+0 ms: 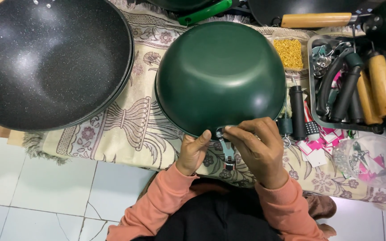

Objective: Assembling a handle onto a wok using a screwdriver

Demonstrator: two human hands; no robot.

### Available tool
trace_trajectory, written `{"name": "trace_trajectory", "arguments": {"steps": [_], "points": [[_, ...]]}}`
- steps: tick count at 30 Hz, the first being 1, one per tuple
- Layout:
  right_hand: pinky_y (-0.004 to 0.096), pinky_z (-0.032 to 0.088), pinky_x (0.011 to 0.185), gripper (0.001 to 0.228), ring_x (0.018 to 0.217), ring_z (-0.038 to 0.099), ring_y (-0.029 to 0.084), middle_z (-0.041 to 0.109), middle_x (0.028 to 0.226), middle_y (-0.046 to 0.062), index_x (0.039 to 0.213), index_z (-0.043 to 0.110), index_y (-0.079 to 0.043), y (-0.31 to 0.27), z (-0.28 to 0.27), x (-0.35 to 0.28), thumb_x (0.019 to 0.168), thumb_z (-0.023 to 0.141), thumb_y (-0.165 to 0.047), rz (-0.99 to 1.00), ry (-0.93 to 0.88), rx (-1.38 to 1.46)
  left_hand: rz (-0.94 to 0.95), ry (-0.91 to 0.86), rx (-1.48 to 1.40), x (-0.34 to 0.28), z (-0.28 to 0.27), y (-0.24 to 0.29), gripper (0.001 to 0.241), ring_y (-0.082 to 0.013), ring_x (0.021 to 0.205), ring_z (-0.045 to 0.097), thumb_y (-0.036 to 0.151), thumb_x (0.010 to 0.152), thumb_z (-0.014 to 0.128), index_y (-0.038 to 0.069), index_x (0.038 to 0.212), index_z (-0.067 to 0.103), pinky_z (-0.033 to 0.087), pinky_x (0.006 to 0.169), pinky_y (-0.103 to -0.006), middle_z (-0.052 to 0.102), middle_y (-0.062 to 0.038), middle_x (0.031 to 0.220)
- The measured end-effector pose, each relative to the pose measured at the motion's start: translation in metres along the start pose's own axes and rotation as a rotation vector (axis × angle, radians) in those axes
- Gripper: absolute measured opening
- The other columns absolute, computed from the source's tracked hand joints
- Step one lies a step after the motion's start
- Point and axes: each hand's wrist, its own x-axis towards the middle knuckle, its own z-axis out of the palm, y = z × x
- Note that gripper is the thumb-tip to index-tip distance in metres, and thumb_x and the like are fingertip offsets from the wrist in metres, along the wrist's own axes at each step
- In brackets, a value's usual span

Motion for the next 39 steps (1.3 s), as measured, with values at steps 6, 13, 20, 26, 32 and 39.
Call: {"name": "trace_trajectory", "arguments": {"steps": [6,13,20,26,32,39], "points": [[0.035,0.052,0.059,0.012,0.066,0.057,0.022,0.068,0.086,0.005,0.097,0.082,-0.01,0.008,0.003,-0.007,0.086,0.086,-0.007,0.036,0.006,0.048,-0.005,0.01,0.009,-0.004,-0.031,-0.025,0.046,-0.0317,0.132,0.055,0.0,0.099,0.057,-0.001,0.144,0.054,0.047,0.109,-0.0507,0.062,-0.018,0.14],[0.035,0.05,0.06,0.011,0.068,0.057,0.025,0.067,0.086,0.006,0.094,0.08,-0.009,0.012,0.006,-0.013,0.085,0.087,-0.009,0.048,0.016,0.063,-0.022,0.026,0.007,-0.008,-0.058,-0.047,0.046,-0.0311,0.132,0.055,0.0,0.098,0.057,-0.001,0.144,0.054,0.047,0.109,-0.0503,0.062,-0.019,0.139],[0.034,0.045,0.06,0.011,0.068,0.051,0.022,0.065,0.087,0.003,0.097,0.081,-0.015,0.008,0.007,-0.007,0.088,0.085,-0.01,0.06,0.013,0.075,-0.026,0.014,0.015,-0.004,-0.021,-0.015,0.046,-0.0318,0.133,0.054,0.0,0.099,0.056,0.0,0.146,0.053,0.047,0.111,-0.0502,0.061,-0.018,0.14],[0.032,0.046,0.059,0.013,0.068,0.051,0.021,0.064,0.089,0.003,0.098,0.08,-0.015,0.01,0.007,-0.008,0.087,0.087,-0.014,0.072,0.003,0.094,-0.028,0.028,0.009,-0.011,-0.075,-0.061,0.046,-0.0321,0.133,0.054,0.0,0.098,0.057,-0.002,0.144,0.054,0.046,0.11,-0.051,0.061,-0.019,0.14],[0.034,0.05,0.06,0.016,0.071,0.056,0.024,0.064,0.091,0.004,0.1,0.08,-0.013,0.011,0.0,-0.009,0.087,0.086,-0.009,0.104,-0.047,0.102,-0.021,0.018,0.004,-0.005,-0.023,-0.017,0.046,-0.0322,0.133,0.054,0.001,0.099,0.057,-0.002,0.145,0.053,0.047,0.11,-0.0509,0.061,-0.019,0.141],[0.034,0.052,0.063,0.016,0.075,0.059,0.024,0.066,0.09,0.005,0.096,0.081,-0.013,0.008,-0.001,-0.006,0.084,0.087,-0.006,0.178,-0.061,0.151,-0.033,0.058,0.006,-0.016,-0.12,-0.097,0.045,-0.0329,0.131,0.056,0.0,0.098,0.057,-0.003,0.142,0.056,0.047,0.109,-0.0511,0.063,-0.019,0.138]]}}
